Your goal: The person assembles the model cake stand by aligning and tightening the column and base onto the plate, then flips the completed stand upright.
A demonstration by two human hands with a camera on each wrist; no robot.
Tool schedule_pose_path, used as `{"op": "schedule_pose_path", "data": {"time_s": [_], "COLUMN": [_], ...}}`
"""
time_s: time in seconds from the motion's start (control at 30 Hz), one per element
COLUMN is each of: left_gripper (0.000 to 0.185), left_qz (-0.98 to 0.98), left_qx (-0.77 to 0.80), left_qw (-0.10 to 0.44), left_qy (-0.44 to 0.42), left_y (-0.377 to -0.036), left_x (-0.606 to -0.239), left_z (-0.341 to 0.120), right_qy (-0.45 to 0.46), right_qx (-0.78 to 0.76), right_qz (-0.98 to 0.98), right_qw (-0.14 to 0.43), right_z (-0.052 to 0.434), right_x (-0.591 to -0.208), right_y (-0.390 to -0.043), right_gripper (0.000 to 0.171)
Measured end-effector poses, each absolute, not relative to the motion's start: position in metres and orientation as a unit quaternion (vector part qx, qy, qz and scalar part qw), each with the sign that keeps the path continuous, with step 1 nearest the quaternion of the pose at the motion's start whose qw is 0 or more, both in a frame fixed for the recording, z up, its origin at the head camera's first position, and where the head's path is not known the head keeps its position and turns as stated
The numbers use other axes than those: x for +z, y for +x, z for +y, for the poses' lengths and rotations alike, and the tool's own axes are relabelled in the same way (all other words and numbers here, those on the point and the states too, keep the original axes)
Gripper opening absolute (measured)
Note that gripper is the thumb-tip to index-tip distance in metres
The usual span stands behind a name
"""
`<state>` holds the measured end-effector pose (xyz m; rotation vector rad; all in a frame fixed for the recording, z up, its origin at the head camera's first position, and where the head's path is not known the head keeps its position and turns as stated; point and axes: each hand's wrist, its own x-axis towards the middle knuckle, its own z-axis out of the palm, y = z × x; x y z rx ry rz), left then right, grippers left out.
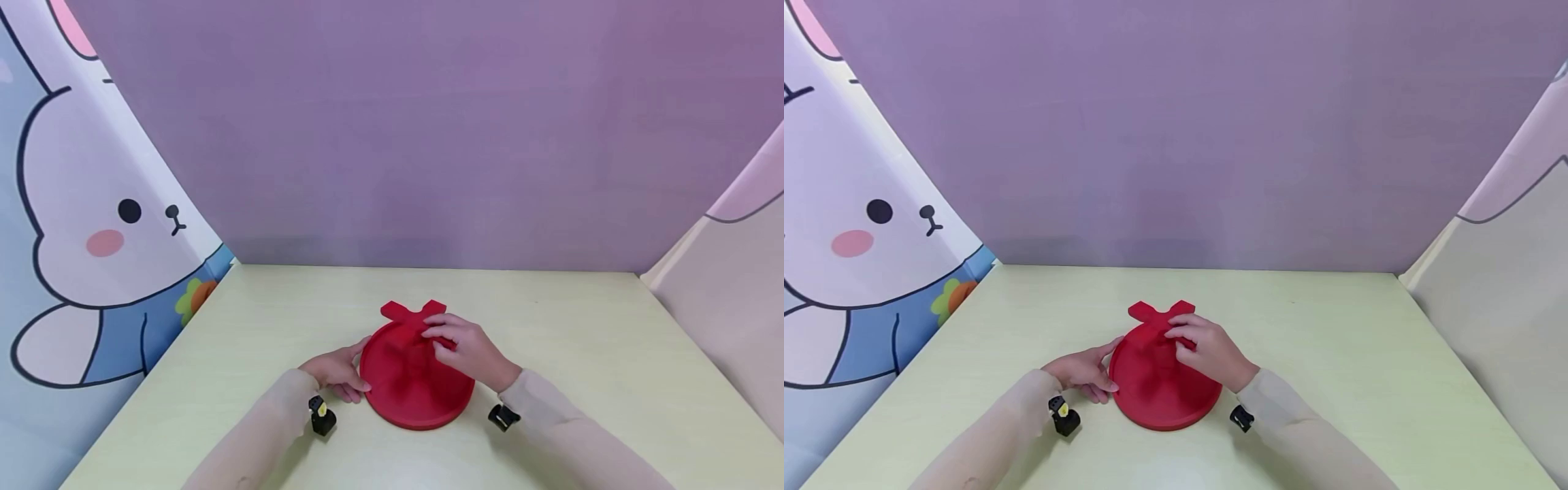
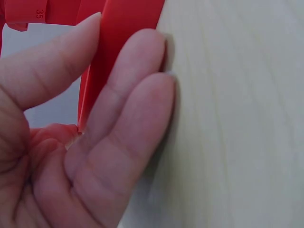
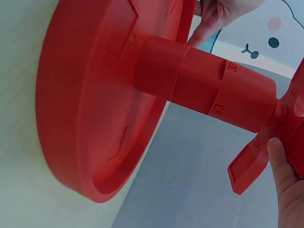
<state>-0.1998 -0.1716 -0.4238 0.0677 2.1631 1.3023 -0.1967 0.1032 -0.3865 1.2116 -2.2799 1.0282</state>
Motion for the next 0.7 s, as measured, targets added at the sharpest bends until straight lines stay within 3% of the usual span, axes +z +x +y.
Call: {"op": "schedule_pose_path", "data": {"time_s": [0.4,0.7], "left_gripper": [0.097,0.097], "left_qz": [0.811,0.814], "left_qx": [0.498,0.499], "left_qw": [0.306,0.296], "left_qy": [0.027,0.021], "left_y": [-0.2004,-0.2011], "left_x": [-0.4241,-0.4245], "left_z": [-0.1688,-0.1694], "right_qy": [0.484,0.453], "right_qx": [0.281,0.289], "right_qz": [-0.788,-0.796], "right_qw": [0.256,0.278], "right_z": [0.1027,0.0956], "right_x": [-0.3925,-0.396], "right_y": [-0.2006,-0.1933], "right_gripper": [0.029,0.03]}}
